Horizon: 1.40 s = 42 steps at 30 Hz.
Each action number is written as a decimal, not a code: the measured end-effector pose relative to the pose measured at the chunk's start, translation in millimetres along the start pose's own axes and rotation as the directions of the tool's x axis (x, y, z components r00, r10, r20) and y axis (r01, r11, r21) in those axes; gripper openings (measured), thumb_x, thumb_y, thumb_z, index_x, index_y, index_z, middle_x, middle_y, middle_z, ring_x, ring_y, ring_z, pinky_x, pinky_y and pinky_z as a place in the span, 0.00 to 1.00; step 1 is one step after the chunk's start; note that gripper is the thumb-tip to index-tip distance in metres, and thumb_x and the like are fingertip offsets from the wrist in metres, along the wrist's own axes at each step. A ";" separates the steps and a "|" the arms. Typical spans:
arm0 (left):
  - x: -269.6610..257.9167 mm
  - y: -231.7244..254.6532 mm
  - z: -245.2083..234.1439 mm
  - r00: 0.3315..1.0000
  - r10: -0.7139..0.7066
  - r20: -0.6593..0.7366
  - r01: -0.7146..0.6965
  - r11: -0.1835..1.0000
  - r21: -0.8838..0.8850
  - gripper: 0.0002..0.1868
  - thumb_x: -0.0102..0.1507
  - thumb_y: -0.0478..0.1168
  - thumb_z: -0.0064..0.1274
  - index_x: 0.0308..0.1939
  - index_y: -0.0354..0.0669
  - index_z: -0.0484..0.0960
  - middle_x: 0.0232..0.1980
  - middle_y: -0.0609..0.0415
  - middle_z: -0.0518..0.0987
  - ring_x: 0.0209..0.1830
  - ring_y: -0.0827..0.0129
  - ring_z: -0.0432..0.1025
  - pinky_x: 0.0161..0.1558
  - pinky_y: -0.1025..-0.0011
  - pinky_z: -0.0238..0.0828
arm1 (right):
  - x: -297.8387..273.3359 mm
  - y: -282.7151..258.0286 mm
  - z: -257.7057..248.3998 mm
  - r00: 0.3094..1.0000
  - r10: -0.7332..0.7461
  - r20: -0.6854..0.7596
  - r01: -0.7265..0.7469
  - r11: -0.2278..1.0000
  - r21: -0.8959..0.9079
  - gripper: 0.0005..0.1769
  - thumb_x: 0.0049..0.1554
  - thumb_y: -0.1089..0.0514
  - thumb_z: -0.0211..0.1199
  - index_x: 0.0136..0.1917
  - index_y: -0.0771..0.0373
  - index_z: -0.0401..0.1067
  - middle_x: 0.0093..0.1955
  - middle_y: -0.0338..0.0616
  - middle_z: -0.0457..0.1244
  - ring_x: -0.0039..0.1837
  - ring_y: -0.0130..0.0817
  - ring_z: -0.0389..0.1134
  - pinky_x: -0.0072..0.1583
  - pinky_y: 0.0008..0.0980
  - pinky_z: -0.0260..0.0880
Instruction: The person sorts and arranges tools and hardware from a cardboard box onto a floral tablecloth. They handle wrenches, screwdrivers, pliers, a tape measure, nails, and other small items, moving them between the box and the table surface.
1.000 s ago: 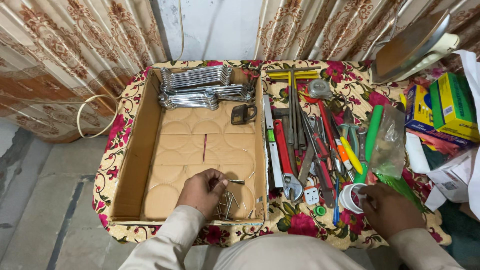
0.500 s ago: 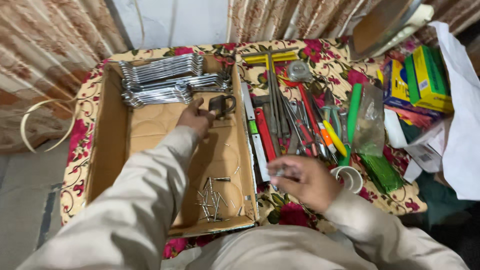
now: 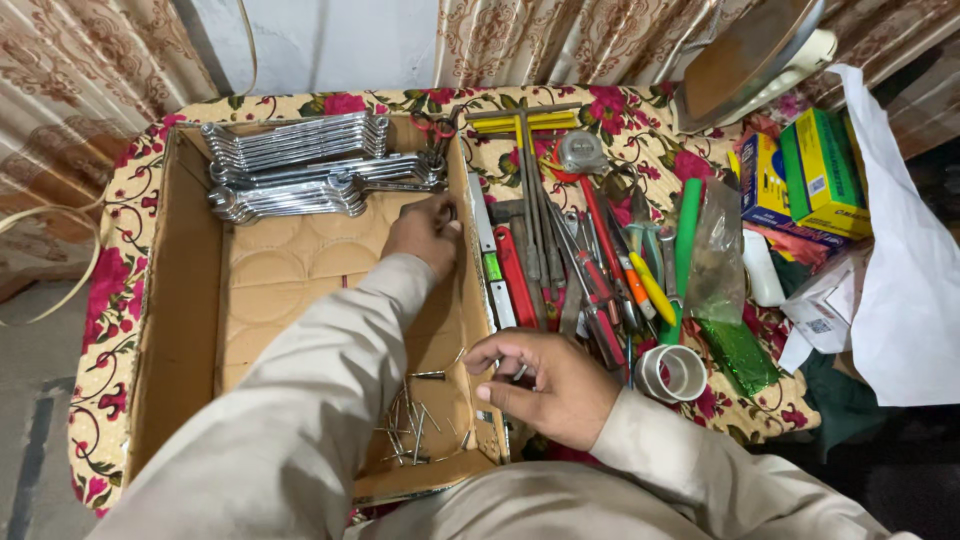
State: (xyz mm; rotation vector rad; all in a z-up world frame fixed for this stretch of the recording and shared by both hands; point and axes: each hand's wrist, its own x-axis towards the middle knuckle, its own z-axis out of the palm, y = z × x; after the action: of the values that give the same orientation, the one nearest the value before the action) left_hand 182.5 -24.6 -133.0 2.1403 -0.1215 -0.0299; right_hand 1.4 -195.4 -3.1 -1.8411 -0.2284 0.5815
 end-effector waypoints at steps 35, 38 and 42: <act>-163.5 184.5 -93.9 0.993 0.078 0.083 -0.072 0.995 -0.072 0.28 0.57 0.26 0.53 0.60 0.46 0.68 0.38 0.48 0.82 0.41 0.57 0.81 0.44 0.63 0.76 | -7.0 -26.9 -25.7 0.954 -0.172 -0.246 0.160 0.985 -0.069 0.07 0.56 0.63 0.67 0.49 0.65 0.76 0.30 0.28 0.57 0.33 0.15 0.54 0.34 0.20 0.53; -166.1 190.9 -77.1 0.994 0.082 0.073 -0.075 0.993 -0.091 0.28 0.57 0.26 0.54 0.60 0.45 0.68 0.39 0.47 0.82 0.41 0.56 0.80 0.44 0.62 0.76 | -15.5 -21.7 -41.7 0.965 -0.099 -0.242 0.085 0.994 -0.069 0.07 0.55 0.62 0.68 0.47 0.64 0.77 0.30 0.27 0.58 0.32 0.15 0.54 0.34 0.20 0.53; -160.9 198.6 -55.8 0.985 0.164 0.050 -0.152 0.971 -0.183 0.27 0.58 0.27 0.54 0.61 0.42 0.69 0.44 0.48 0.82 0.44 0.60 0.80 0.47 0.65 0.77 | -21.3 -11.0 -71.7 0.977 -0.075 -0.202 0.062 0.996 -0.069 0.08 0.56 0.59 0.68 0.48 0.64 0.79 0.30 0.29 0.60 0.32 0.16 0.54 0.34 0.21 0.53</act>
State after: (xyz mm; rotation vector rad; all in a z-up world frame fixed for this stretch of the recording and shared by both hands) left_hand 11.3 -68.7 59.8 1.9448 -0.3158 -0.0162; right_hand 20.0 -260.5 30.4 -1.9307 -0.1729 0.3374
